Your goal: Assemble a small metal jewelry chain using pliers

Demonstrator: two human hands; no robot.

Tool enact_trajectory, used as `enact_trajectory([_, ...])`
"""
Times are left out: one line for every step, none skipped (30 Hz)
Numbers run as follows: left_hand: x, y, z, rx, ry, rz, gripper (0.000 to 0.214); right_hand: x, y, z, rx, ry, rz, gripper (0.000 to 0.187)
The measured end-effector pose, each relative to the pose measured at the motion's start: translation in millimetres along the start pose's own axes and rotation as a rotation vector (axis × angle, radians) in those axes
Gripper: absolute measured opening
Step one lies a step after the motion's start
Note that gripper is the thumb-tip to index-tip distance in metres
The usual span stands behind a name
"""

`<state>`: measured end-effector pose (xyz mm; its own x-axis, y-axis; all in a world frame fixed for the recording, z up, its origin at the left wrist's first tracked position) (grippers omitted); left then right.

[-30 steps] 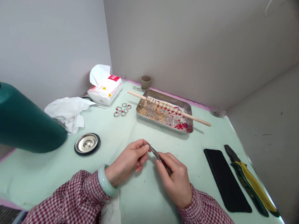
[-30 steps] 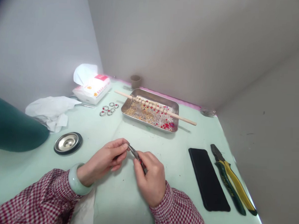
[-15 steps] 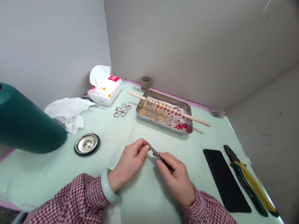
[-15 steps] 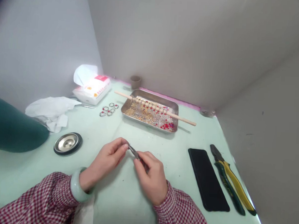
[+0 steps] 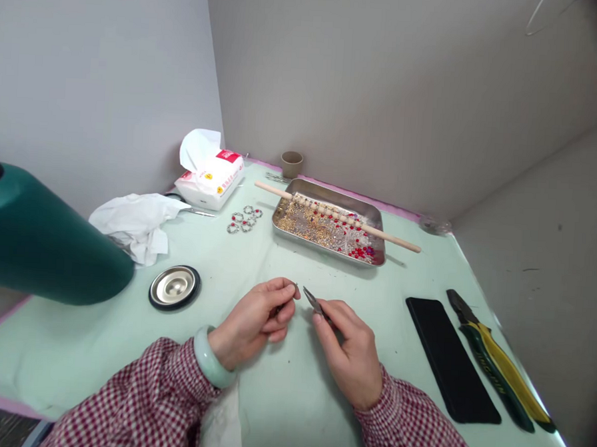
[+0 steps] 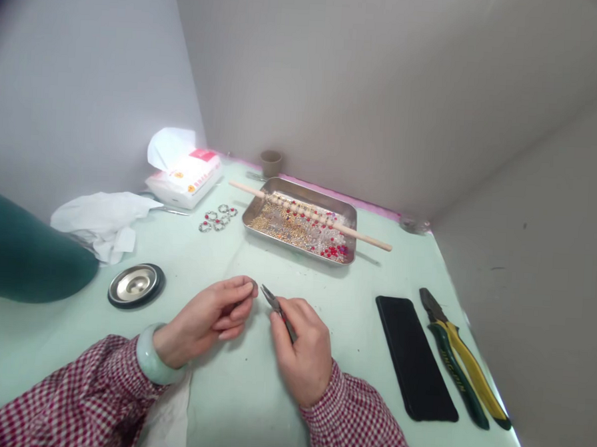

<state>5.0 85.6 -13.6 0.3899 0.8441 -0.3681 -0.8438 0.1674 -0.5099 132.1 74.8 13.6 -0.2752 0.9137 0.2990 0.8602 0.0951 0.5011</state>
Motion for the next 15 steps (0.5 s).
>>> enact_trajectory([0.2,-0.3,-0.6,-0.021,0.012,-0.013,0.015,0.1,-0.2,-0.5,0.000,0.005,0.003,0.021])
enact_trajectory([0.4,-0.6,-1.0,-0.037,0.021,-0.022,0.015,0.0,-0.6,-1.0,0.000,0.010,0.005,0.020])
enact_trajectory([0.5,-0.8,-1.5,-0.047,0.028,-0.029,0.015,-0.2,-1.1,-1.5,0.000,0.015,0.006,0.020])
enact_trajectory([0.5,-1.2,-1.8,-0.052,0.031,-0.035,0.015,-0.5,-1.8,-1.7,0.000,0.019,0.005,0.020])
enact_trajectory([0.4,-1.7,-2.1,-0.051,0.030,-0.040,0.015,-0.8,-2.6,-1.8,-0.001,0.021,0.002,0.020])
enact_trajectory([0.3,-2.0,-2.5,-0.047,0.029,-0.042,0.015,-1.0,-3.2,-1.7,-0.004,0.023,-0.002,0.020])
enact_trajectory([0.1,-2.2,-2.9,-0.036,0.027,-0.040,0.015,-1.2,-3.7,-1.7,-0.006,0.024,-0.008,0.021])
enact_trajectory([0.0,-2.2,-3.3,-0.023,0.023,-0.036,0.015,-1.3,-4.0,-1.7,-0.009,0.024,-0.012,0.021])
enact_trajectory([-0.1,-2.1,-3.6,-0.009,0.016,-0.029,0.016,-1.2,-3.9,-1.8,-0.012,0.026,-0.015,0.021])
enact_trajectory([-0.1,-2.0,-3.7,0.004,0.009,-0.022,0.016,-1.1,-3.7,-2.2,-0.015,0.029,-0.016,0.021])
enact_trajectory([0.0,-1.8,-3.9,0.018,0.002,-0.015,0.016,-0.9,-3.4,-2.7,-0.018,0.034,-0.016,0.021])
enact_trajectory([0.2,-1.6,-3.8,0.031,-0.005,-0.008,0.016,-0.8,-3.2,-3.1,-0.021,0.038,-0.017,0.021])
enact_trajectory([0.4,-1.5,-3.6,0.046,-0.013,0.000,0.016,-0.7,-3.1,-3.6,-0.025,0.043,-0.018,0.021])
enact_trajectory([0.6,-1.3,-3.3,0.062,-0.020,0.008,0.016,-0.7,-3.1,-3.9,-0.028,0.046,-0.019,0.021])
enact_trajectory([0.8,-1.1,-2.7,0.079,-0.028,0.019,0.016,-0.8,-3.1,-4.2,-0.029,0.049,-0.018,0.021])
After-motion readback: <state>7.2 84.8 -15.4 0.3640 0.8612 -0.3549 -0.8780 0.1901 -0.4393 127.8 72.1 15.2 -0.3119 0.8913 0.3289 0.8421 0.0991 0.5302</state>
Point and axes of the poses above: each hand's wrist, its own x-axis towards the middle knuckle, its own y-axis out of the back of the hand, z = x × y, the point moved 7 cm from there along x, towards the middle knuckle, and after that the axes turned 4 degrees about x, right-handed, at the moved point
